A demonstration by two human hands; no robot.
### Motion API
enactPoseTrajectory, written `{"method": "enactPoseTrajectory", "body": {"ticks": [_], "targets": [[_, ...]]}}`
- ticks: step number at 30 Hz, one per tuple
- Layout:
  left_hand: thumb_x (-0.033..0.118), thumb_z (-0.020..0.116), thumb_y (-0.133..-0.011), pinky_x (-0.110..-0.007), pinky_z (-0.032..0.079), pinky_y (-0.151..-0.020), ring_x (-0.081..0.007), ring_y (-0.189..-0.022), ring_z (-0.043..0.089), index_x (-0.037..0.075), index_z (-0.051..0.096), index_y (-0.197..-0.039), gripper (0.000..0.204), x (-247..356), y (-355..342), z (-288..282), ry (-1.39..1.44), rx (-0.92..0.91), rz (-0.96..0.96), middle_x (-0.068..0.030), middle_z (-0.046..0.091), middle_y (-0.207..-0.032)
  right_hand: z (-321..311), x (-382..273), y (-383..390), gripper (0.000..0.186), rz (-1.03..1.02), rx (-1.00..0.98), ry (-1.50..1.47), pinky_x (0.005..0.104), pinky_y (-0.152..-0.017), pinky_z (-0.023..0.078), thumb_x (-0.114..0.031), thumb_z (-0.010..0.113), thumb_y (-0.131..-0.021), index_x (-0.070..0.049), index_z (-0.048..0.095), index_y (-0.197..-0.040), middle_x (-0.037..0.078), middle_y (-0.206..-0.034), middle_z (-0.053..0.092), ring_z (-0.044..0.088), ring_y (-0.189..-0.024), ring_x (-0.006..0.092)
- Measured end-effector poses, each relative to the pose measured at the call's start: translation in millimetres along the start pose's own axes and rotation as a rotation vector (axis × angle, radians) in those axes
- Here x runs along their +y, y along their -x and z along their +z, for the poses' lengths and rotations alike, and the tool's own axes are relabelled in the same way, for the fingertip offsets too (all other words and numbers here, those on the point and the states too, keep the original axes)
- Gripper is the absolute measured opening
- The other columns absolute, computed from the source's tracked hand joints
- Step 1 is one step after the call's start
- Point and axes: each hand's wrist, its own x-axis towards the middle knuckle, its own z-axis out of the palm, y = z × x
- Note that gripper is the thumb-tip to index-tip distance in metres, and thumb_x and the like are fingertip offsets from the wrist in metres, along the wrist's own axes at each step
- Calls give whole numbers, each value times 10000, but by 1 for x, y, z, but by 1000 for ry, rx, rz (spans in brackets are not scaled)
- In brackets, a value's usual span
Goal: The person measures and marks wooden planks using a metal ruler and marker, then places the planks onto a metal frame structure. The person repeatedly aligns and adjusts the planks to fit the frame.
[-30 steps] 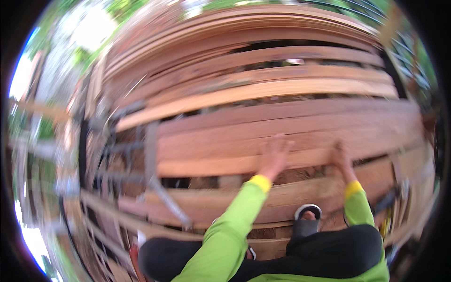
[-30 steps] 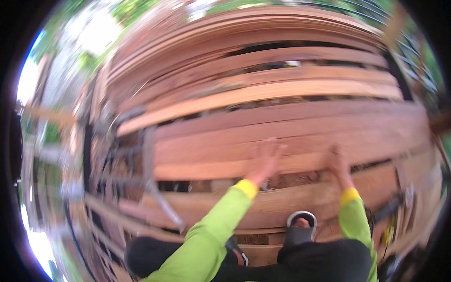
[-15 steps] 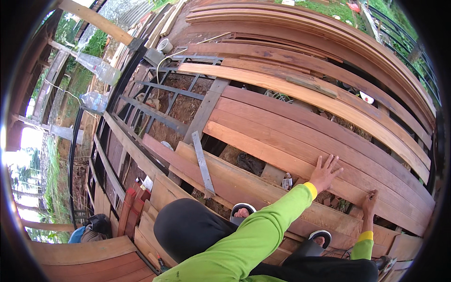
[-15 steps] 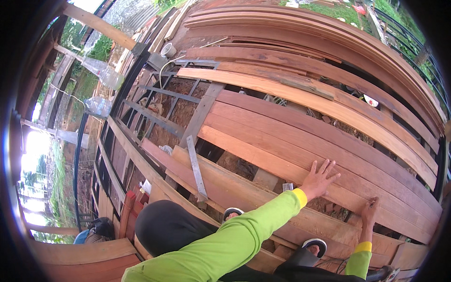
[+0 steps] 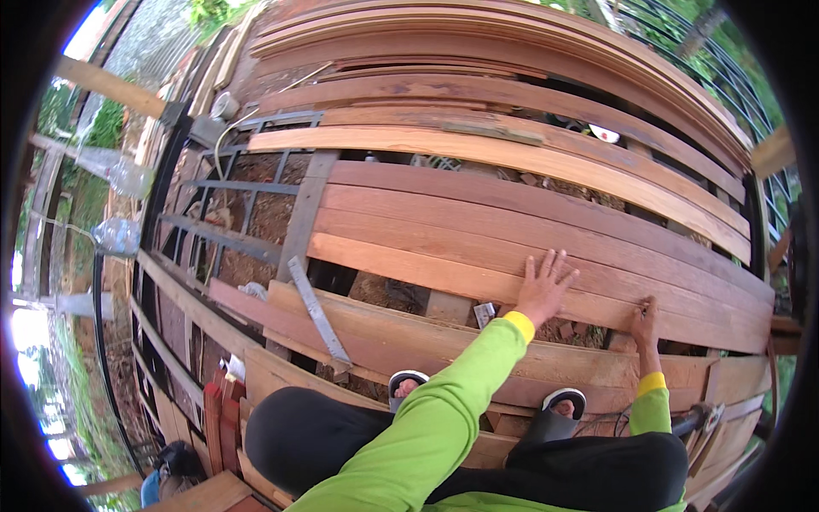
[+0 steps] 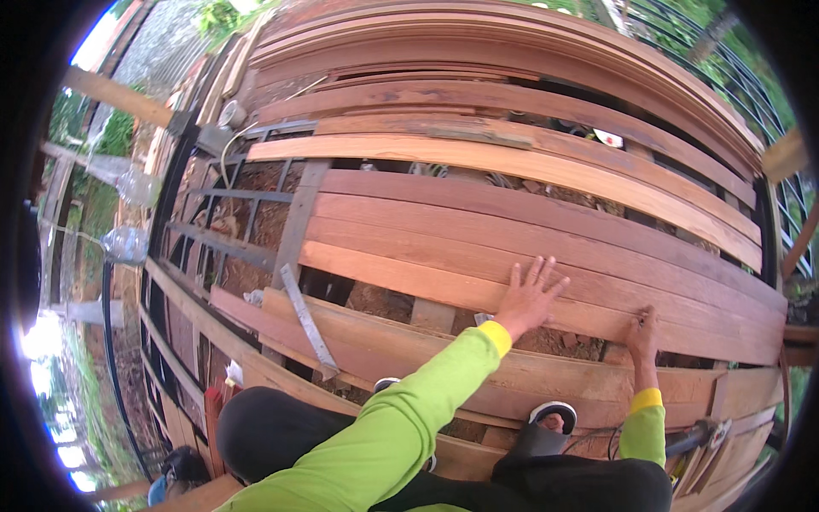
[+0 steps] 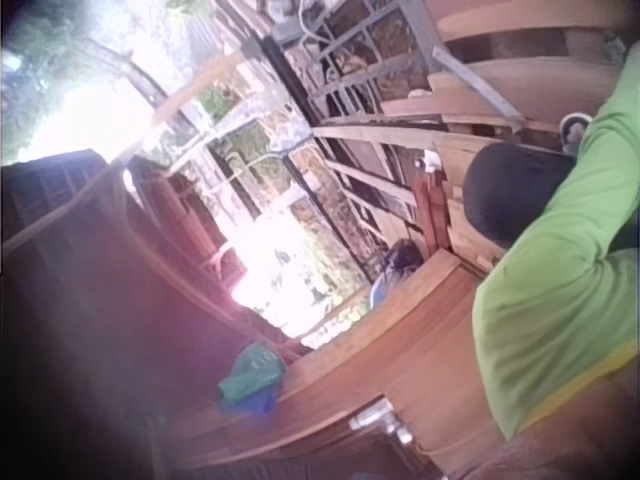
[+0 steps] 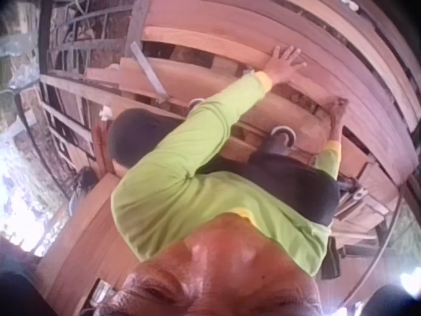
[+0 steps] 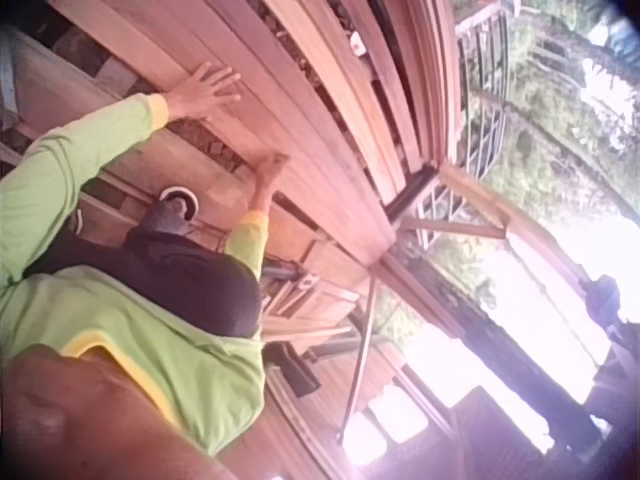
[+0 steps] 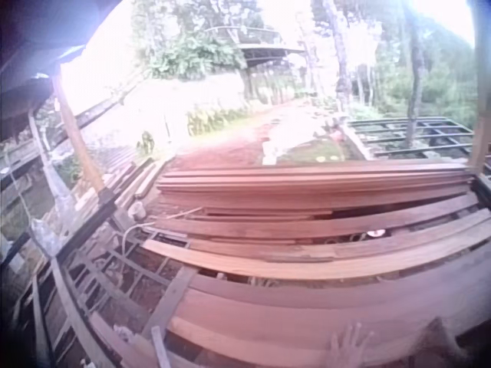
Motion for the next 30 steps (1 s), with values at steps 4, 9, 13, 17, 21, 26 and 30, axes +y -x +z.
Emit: {"method": "enactPoseTrajectory", "body": {"ticks": [4, 9, 13, 17, 21, 26, 30], "targets": [[432, 697, -761, -638, 142, -1090, -332, -1441, 76, 273, 285, -1469, 835, -1, -1, 6, -38, -4, 10, -145, 69, -1566, -8, -23, 2, 363, 36, 11, -12, 421, -844, 455, -9, 564, -797, 0, 480, -1151, 211, -1018, 585, 574, -964, 354], [443, 690, -765, -637, 140, -1092, -331, -1443, 68, 278, 276, -1472, 836, 0, -2, 3, -35, -32, 7, -143, 59, -1567, -10, -24, 5, 385, 88, -5, -38, 425, -848, 454, 5, 573, -787, 1, 479, -1160, 221, -1025, 579, 567, -975, 370], [436, 694, -764, -636, 130, -1096, -328, -1444, 56, 278, 274, -1472, 839, -2, 1, 2, -24, -25, 1, -138, 60, -1568, -14, -34, 5, 413, 76, -45, -17, 428, -858, 451, 11, 577, -778, 2, 473, -1178, 228, -1049, 575, 564, -988, 372], [417, 703, -763, -634, 115, -1100, -324, -1446, 44, 279, 272, -1473, 842, -1, 0, 3, -18, -38, -10, -131, 58, -1569, -14, -30, 6, 416, 58, -37, -26, 432, -863, 448, 15, 577, -771, -3, 469, -1173, 224, -1077, 574, 560, -1004, 369], [382, 703, -772, -631, 161, -1090, -326, -1435, 99, 265, 304, -1458, 802, -2, -6, 4, -14, -44, 34, -129, 102, -1559, -18, -31, 8, 428, 86, -56, -16, 430, -860, 447, 21, 577, -773, -29, 464, -1183, 208, -1081, 573, 558, -1002, 358], [304, 694, -788, -515, 379, -1010, -350, -1238, 460, 181, 428, -1384, 664, -108, -28, -7, 406, -181, 304, -183, 398, -1427, -8, -54, -5, 436, 82, -150, -131, 407, -847, 441, 38, 557, -790, -70, 460, -1201, 171, -1005, 553, 551, -953, 313], [316, 627, -848, -442, 497, -814, -337, -971, 626, 73, 574, -1204, 434, -160, -14, -189, 59, -52, 46, -200, 639, -1080, -13, -10, 7, 420, 139, -121, -96, 401, -837, 435, 46, 540, -802, -61, 463, -1200, 158, -970, 539, 541, -935, 295]]}}
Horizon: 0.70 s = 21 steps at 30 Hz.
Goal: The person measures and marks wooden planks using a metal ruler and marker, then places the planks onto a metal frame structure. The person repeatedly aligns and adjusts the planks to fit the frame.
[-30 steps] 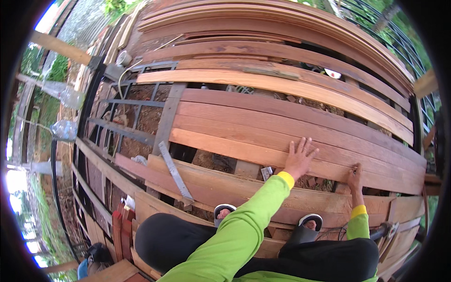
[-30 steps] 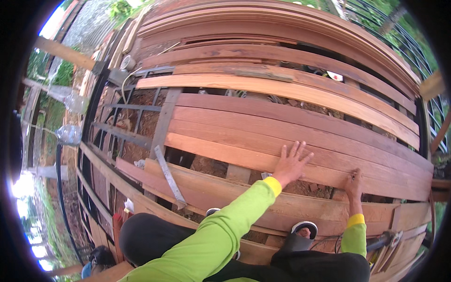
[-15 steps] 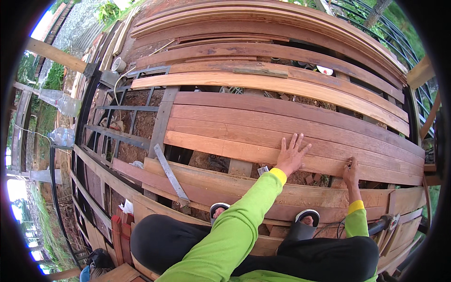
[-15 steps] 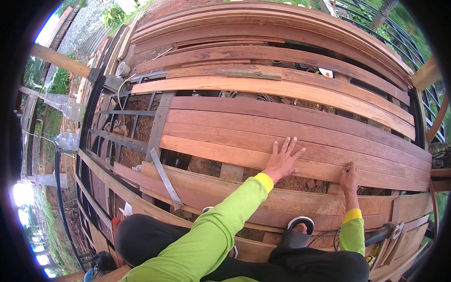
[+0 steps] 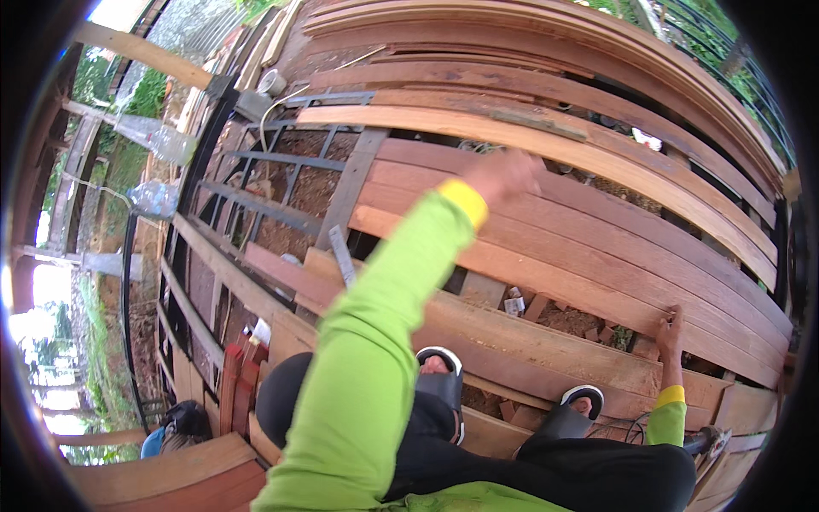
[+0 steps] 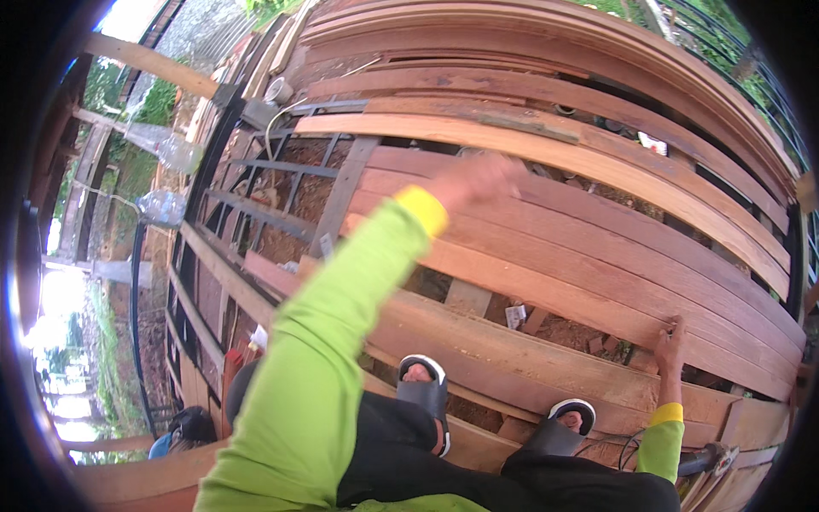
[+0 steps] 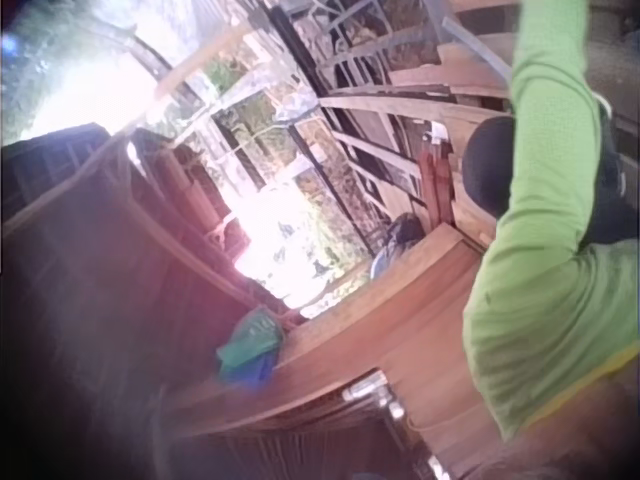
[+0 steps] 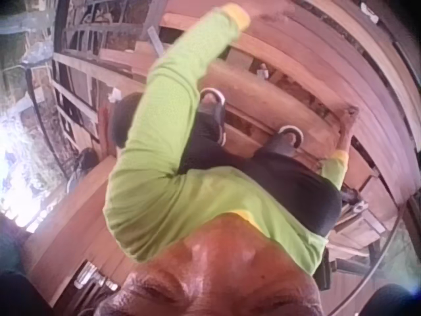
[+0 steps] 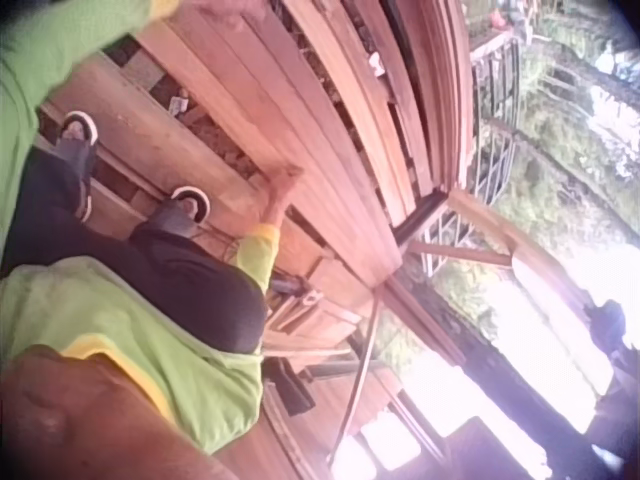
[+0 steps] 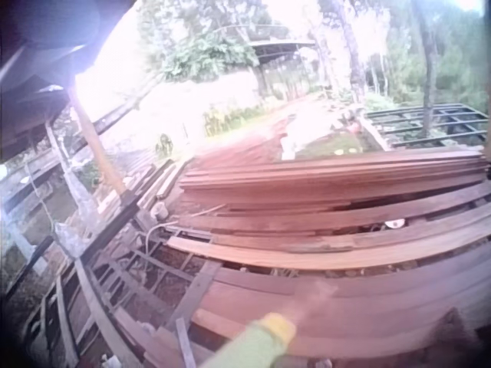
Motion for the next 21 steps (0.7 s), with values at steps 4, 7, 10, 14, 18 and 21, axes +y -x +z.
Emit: {"method": "enactPoseTrajectory", "body": {"ticks": [4, 7, 10, 14, 18, 21], "targets": [[349, 605, -863, -439, 477, -888, -375, -1022, 600, 34, 579, -1187, 452, -50, 91, -117, -372, 139, -204, -213, 635, -1094, 1, 13, -4, 441, -106, 11, 2, 354, -854, 423, 64, 517, -796, -35, 433, -1217, 151, -1035, 526, 517, -952, 245], [327, 585, -874, -457, 490, -788, -394, -938, 610, 21, 626, -1018, 341, -95, 186, -110, -340, 276, -216, -219, 646, -979, 3, 12, -5, 409, -240, 23, 24, 387, -826, 433, 33, 537, -798, -26, 462, -1195, 158, -975, 542, 537, -912, 294], [358, 573, -854, -505, 477, -720, -424, -849, 606, 13, 576, -985, 368, -114, 271, -27, -155, 220, -487, -245, 634, -864, -7, 2, 6, 369, -144, -27, 30, 377, -813, 440, 21, 527, -809, -9, 477, -1174, 153, -965, 543, 545, -892, 284], [501, 604, -833, -515, 466, -795, -424, -940, 591, -3, 524, -1067, 561, -99, 360, 100, 13, 225, -933, -257, 609, -986, -25, 20, 12, 303, -170, -147, 94, 377, -808, 451, 2, 538, -831, -9, 517, -1134, 154, -975, 563, 556, -871, 271], [434, 694, -787, -498, 435, -895, -427, -1070, 531, -4, 414, -1237, 687, -60, 369, 165, 103, 484, -1177, -255, 540, -1154, -50, 6, 0, 264, -225, -143, 155, 388, -799, 458, -3, 558, -837, -2, 542, -1100, 166, -977, 594, 570, -856, 279], [365, 739, -762, -488, 418, -920, -418, -1110, 507, -2, 376, -1267, 722, -41, 361, 168, 177, 581, -1270, -254, 507, -1197, -66, -32, -11, 237, -337, -111, 200, 400, -776, 458, 4, 563, -830, 8, 554, -1066, 176, -937, 609, 578, -837, 296]]}}
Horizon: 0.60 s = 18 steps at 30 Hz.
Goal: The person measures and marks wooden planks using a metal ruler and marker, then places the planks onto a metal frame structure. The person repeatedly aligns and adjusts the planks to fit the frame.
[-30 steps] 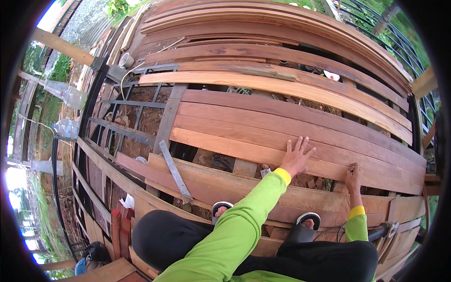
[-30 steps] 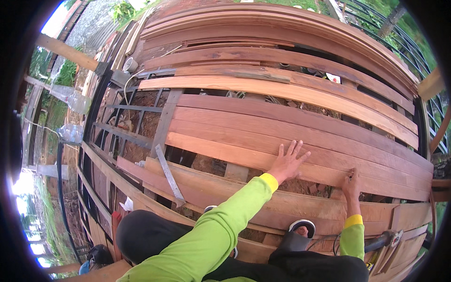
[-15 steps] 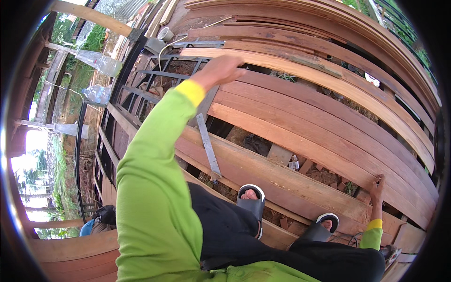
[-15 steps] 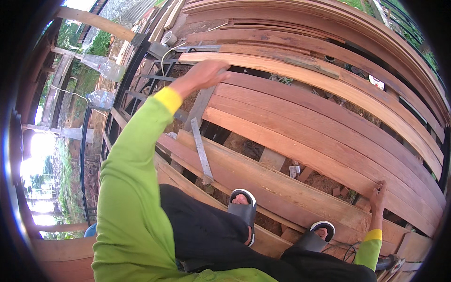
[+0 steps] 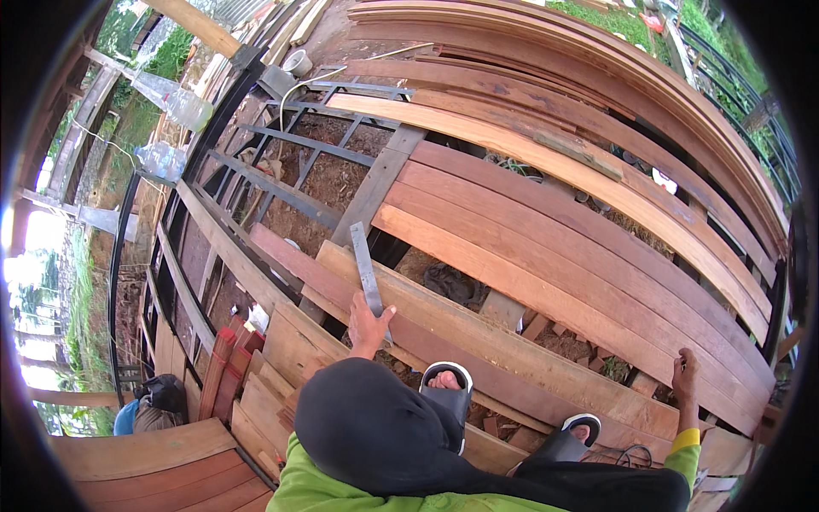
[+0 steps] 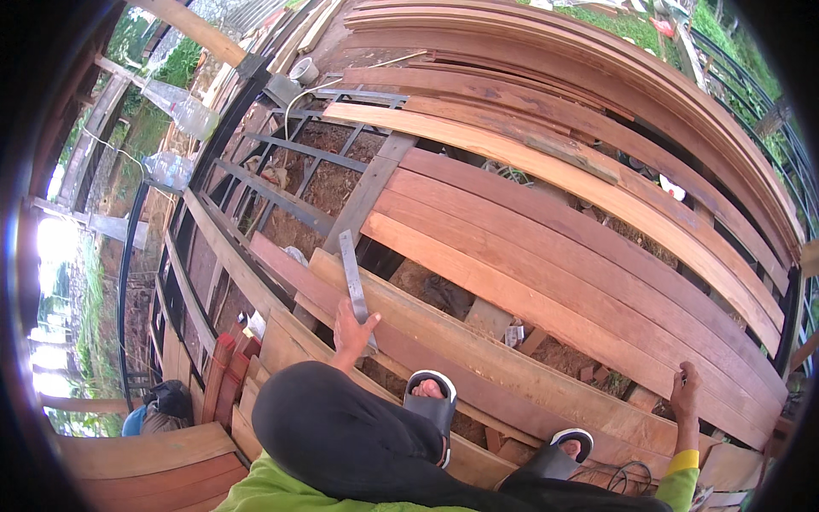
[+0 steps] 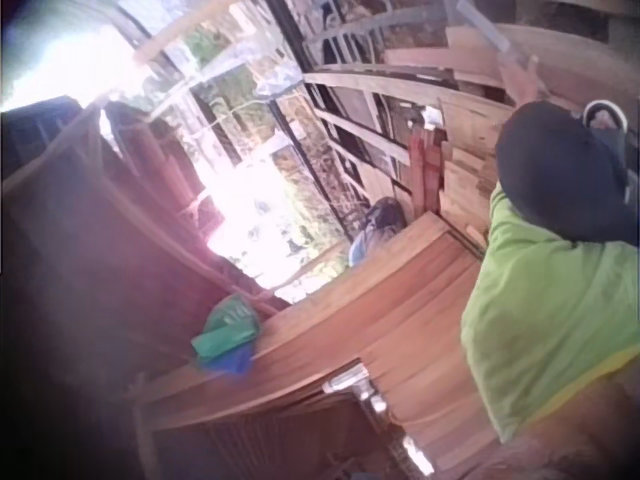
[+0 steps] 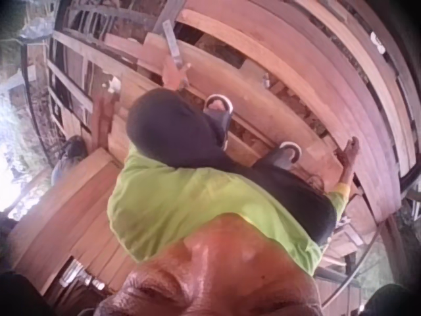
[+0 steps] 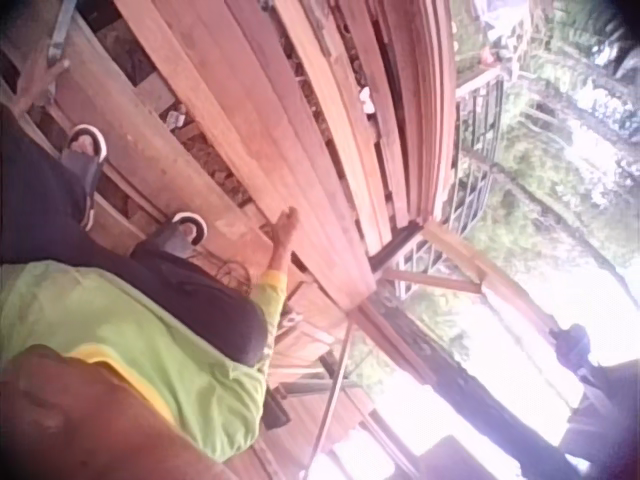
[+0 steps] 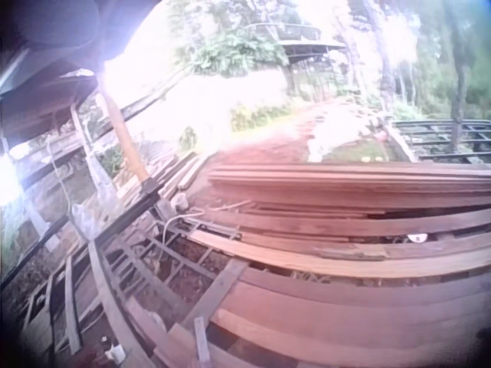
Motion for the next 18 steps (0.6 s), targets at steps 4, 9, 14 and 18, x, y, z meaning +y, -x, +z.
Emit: {"method": "enactPoseTrajectory", "body": {"ticks": [4, 9, 14, 18], "targets": [[328, 740, -763, -488, 417, -911, -412, -1107, 503, 5, 385, -1255, 688, 0, 6, -1, 78, 20, -90, -245, 508, -1173, -33, -70, -37, 213, -120, -50, 26, 410, -746, 459, 1, 564, -828, 13, 559, -1041, 193, -903, 610, 589, -824, 322], [287, 728, -774, -486, 416, -876, -402, -1059, 507, 7, 421, -1186, 585, 1, 27, 7, 134, 100, -72, -226, 521, -1093, -65, -140, -52, 204, -266, -74, 53, 416, -688, 470, -14, 570, -830, 3, 556, -1033, 204, -883, 613, 601, -772, 355], [227, 714, -789, -473, 424, -859, -396, -1027, 531, 11, 431, -1162, 515, -21, 49, 29, 204, 195, 53, -219, 548, -1067, -80, -166, -63, 185, -307, -155, 134, 416, -672, 478, -36, 579, -833, -17, 562, -1015, 194, -884, 618, 612, -785, 356], [176, 717, -784, -457, 440, -846, -398, -976, 584, -10, 424, -1201, 543, -18, 46, 26, 341, 138, -114, -231, 601, -1031, -96, -197, -76, 182, -333, -192, 174, 434, -682, 482, -75, 584, -840, -34, 569, -1017, 187, -890, 622, 618, -817, 367]]}}
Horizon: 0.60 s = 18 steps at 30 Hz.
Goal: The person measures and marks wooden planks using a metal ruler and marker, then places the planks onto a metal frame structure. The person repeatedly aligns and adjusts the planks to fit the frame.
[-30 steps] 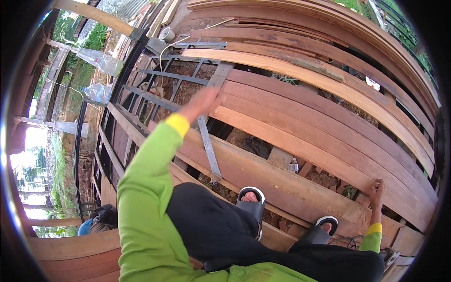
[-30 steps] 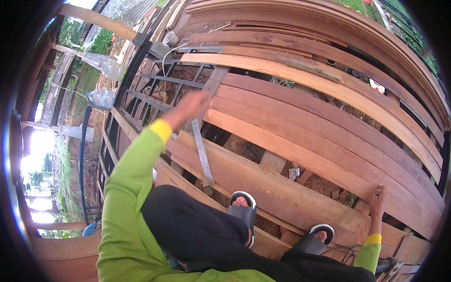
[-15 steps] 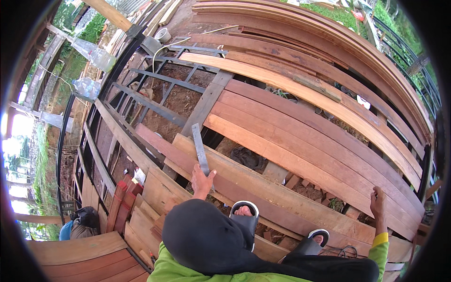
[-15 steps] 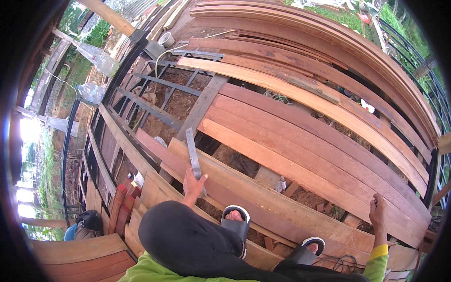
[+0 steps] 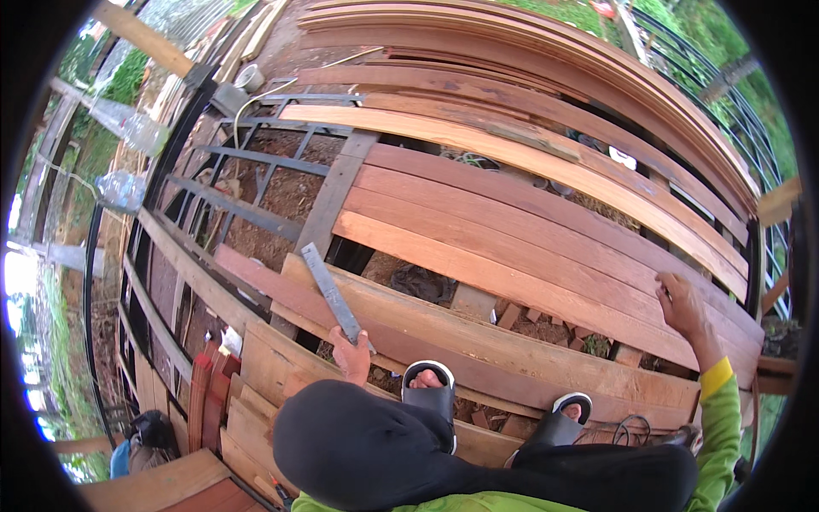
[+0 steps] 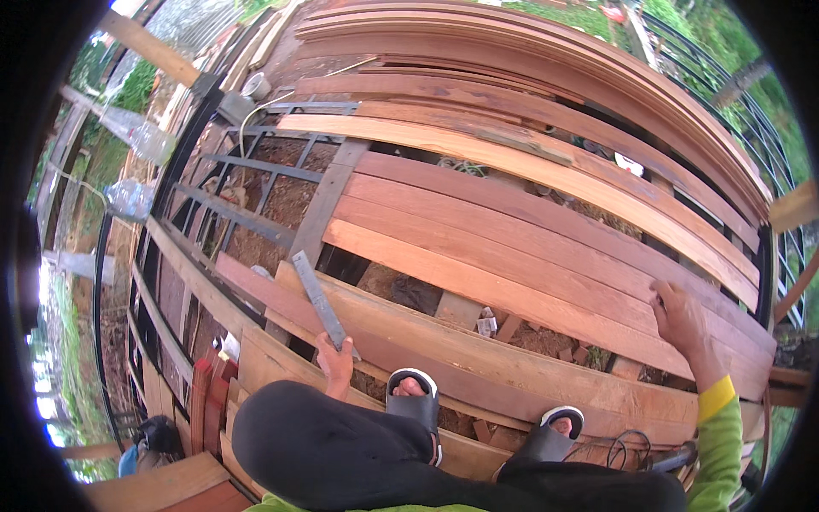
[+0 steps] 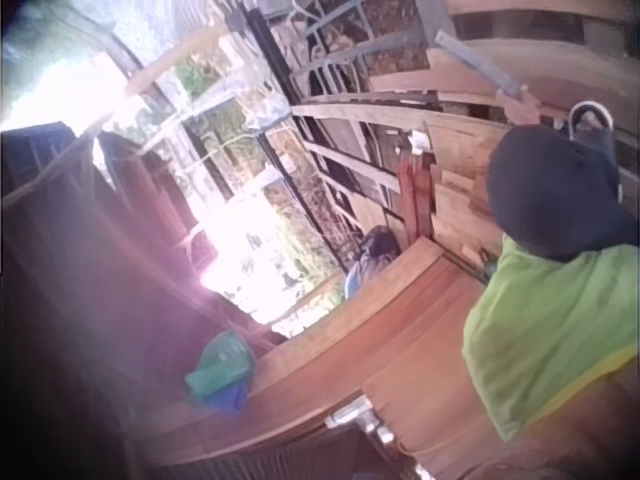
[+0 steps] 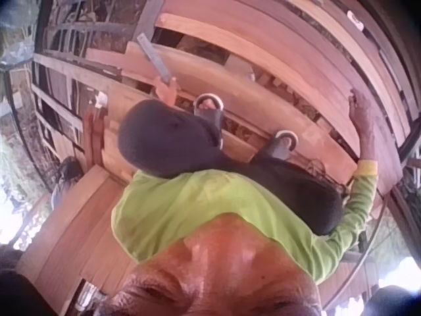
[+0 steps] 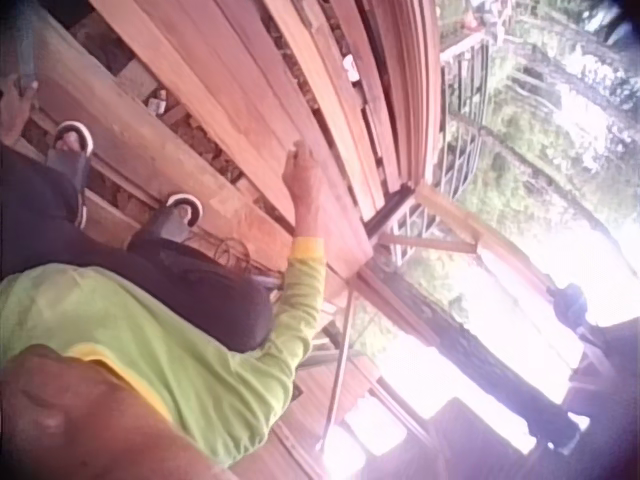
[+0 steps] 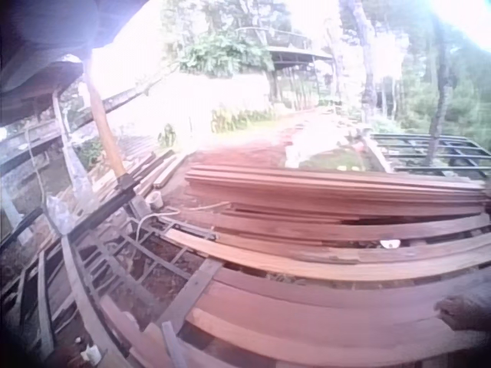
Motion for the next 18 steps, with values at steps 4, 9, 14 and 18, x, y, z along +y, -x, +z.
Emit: {"method": "enactPoseTrajectory", "body": {"ticks": [4, 9, 14, 18], "targets": [[65, 688, -795, -364, 485, -754, -293, -834, 638, -42, 498, -1170, 435, 5, -3, 6, 53, 76, -72, -175, 649, -940, -13, -24, -16, 186, -23, -5, 9, 460, -688, 482, -106, 583, -843, -42, 573, -1017, 181, -911, 626, 613, -831, 381], [-24, 601, -845, -259, 472, -680, -126, -758, 591, -61, 605, -1002, 161, -2, -26, 2, 526, -52, -198, -78, 654, -870, -11, -37, -25, 195, -115, -43, 86, 470, -684, 481, -118, 583, -836, -47, 570, -1017, 175, -896, 621, 606, -828, 388], [-21, 569, -858, -246, 451, -692, -98, -743, 557, -41, 602, -982, 130, 54, -52, 4, 493, -328, 42, -44, 627, -836, -8, -62, -48, 225, -237, -81, 81, 456, -652, 489, -78, 618, -803, -48, 558, -1018, 163, -899, 614, 605, -762, 383], [40, 593, -855, -256, 450, -714, -95, -764, 553, -28, 610, -963, 128, 101, -86, 29, 521, -585, 191, -28, 618, -835, 5, -83, -64, 207, -262, -154, 100, 459, -666, 502, -69, 608, -786, -39, 557, -983, 171, -888, 613, 613, -776, 380]]}}
